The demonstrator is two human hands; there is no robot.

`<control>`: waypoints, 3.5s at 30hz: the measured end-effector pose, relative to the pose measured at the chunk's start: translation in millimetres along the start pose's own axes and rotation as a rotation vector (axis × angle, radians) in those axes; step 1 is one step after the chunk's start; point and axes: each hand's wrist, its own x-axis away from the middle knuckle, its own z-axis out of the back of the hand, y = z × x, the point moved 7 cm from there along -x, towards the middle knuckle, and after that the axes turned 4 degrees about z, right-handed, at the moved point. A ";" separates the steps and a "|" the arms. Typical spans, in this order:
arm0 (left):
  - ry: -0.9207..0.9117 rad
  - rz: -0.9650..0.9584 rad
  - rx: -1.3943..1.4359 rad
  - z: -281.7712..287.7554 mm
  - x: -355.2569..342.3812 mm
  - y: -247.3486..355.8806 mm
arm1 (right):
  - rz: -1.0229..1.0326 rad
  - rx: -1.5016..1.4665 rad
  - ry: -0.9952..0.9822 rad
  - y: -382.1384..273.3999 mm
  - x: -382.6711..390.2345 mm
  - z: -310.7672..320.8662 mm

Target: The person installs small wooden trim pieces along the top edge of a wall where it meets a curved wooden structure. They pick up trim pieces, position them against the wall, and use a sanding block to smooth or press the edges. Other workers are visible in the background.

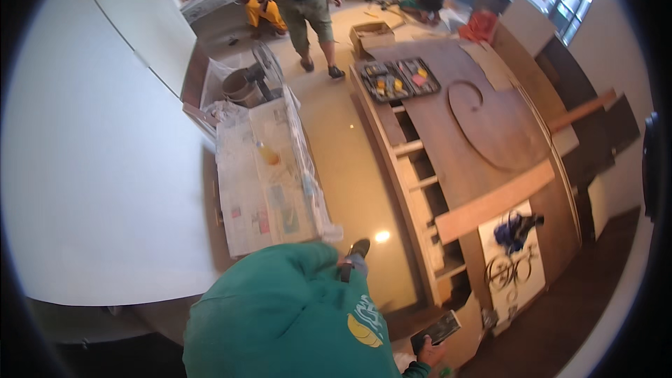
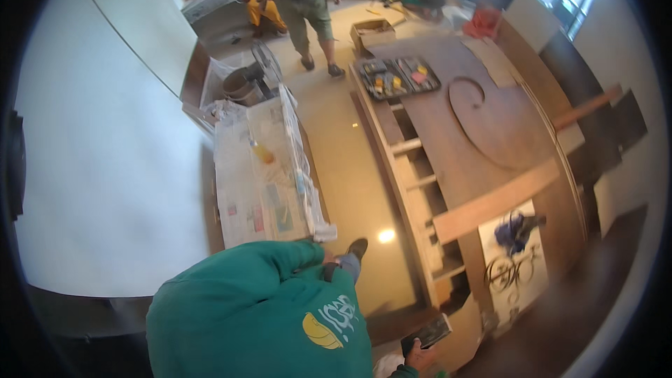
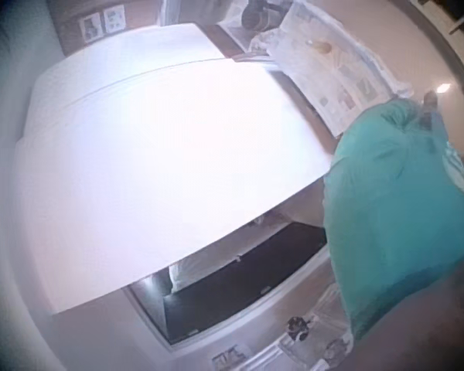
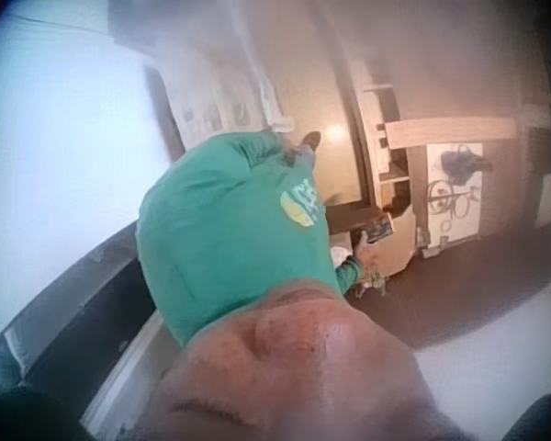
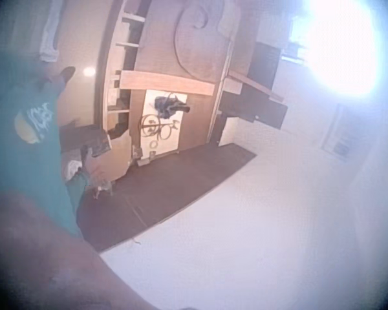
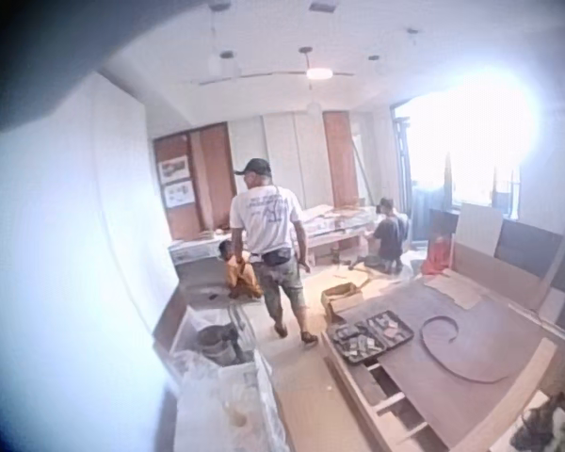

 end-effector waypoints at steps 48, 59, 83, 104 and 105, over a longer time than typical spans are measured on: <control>1.060 0.607 1.153 474.9 147.8 -407.2 | 0.600 1.486 -1.302 -443.3 -628.0 -677.2; 0.818 1.033 1.123 480.8 132.8 -500.5 | 0.467 1.476 -1.386 -623.9 -715.6 -861.5; 1.318 0.501 1.210 912.0 151.9 -768.8 | 1.141 0.830 -0.868 -1308.7 -636.9 -1279.8; 1.287 0.469 1.278 981.5 119.6 -865.9 | 1.298 0.949 -1.238 -1303.3 -658.4 -1217.5; 1.265 0.479 1.292 988.2 120.0 -877.5 | 1.333 1.029 -1.350 -1329.6 -675.4 -1234.2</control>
